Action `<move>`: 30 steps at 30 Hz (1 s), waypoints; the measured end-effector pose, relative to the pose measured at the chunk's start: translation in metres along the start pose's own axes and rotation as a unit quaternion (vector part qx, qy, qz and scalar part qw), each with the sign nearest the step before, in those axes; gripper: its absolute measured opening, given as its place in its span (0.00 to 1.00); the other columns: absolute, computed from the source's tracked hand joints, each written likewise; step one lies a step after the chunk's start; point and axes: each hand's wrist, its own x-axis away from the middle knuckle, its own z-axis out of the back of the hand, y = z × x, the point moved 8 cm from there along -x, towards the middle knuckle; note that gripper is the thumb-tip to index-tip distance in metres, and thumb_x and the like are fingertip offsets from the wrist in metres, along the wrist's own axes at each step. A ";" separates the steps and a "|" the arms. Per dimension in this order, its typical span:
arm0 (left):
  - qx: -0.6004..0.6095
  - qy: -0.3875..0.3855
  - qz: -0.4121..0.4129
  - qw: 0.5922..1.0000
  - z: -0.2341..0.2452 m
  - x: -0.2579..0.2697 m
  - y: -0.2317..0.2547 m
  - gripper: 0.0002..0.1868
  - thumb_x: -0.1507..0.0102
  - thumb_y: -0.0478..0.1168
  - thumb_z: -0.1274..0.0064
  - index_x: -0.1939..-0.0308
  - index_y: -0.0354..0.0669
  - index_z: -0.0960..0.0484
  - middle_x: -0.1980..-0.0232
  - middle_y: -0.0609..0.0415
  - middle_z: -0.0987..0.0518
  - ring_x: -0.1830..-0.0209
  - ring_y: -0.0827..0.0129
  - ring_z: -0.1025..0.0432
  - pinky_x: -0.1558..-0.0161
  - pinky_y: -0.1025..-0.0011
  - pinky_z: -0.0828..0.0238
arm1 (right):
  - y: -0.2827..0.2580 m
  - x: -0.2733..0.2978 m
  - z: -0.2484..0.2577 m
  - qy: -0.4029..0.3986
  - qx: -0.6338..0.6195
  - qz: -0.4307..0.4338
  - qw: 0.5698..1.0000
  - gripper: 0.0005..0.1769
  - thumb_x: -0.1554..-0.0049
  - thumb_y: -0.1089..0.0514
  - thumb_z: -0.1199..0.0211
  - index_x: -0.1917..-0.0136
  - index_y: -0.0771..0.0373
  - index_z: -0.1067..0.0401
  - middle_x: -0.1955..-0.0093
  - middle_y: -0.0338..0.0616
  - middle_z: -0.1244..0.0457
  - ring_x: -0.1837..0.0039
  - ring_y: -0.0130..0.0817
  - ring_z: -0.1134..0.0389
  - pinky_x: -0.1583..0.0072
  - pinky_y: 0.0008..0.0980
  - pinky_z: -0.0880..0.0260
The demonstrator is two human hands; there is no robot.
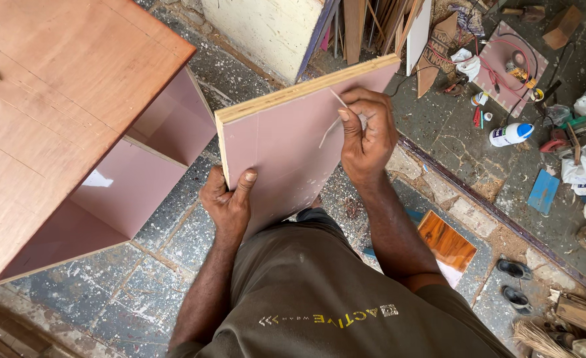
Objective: The person uses a hand tool to sand the edges of a pink board, peels off a protective plastic film from the board, and then opens a container by hand.
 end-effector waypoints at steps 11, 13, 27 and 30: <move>0.008 0.046 0.025 0.999 0.015 -0.007 -0.017 0.17 0.33 0.46 0.34 0.65 0.40 0.24 0.71 0.63 0.28 0.70 0.82 0.37 0.68 0.77 0.39 | 0.009 0.039 -0.029 -0.146 -0.317 -0.030 0.937 0.04 0.34 0.67 0.38 0.49 0.66 0.32 0.52 0.47 0.33 0.51 0.32 0.30 0.53 0.28 0.24; -0.011 0.055 0.031 0.998 0.019 -0.009 -0.024 0.18 0.33 0.47 0.34 0.67 0.41 0.25 0.72 0.64 0.29 0.70 0.82 0.37 0.69 0.77 0.39 | -0.023 0.055 -0.025 -0.174 -0.266 -0.013 0.948 0.06 0.35 0.66 0.36 0.48 0.64 0.33 0.52 0.45 0.33 0.51 0.34 0.30 0.49 0.33 0.27; -0.059 0.053 0.028 0.996 0.005 0.004 -0.010 0.19 0.37 0.47 0.32 0.69 0.42 0.26 0.76 0.59 0.24 0.76 0.81 0.33 0.74 0.75 0.35 | -0.022 -0.004 -0.062 -0.037 -0.002 -0.012 0.999 0.08 0.36 0.64 0.30 0.48 0.64 0.30 0.50 0.45 0.36 0.46 0.34 0.35 0.48 0.31 0.30; -0.060 0.069 0.015 0.996 0.013 0.005 -0.011 0.19 0.37 0.48 0.32 0.68 0.42 0.25 0.75 0.60 0.24 0.75 0.81 0.32 0.74 0.75 0.36 | -0.032 -0.007 -0.068 -0.025 -0.015 0.017 0.999 0.07 0.34 0.66 0.35 0.48 0.65 0.33 0.49 0.47 0.36 0.45 0.36 0.35 0.45 0.35 0.32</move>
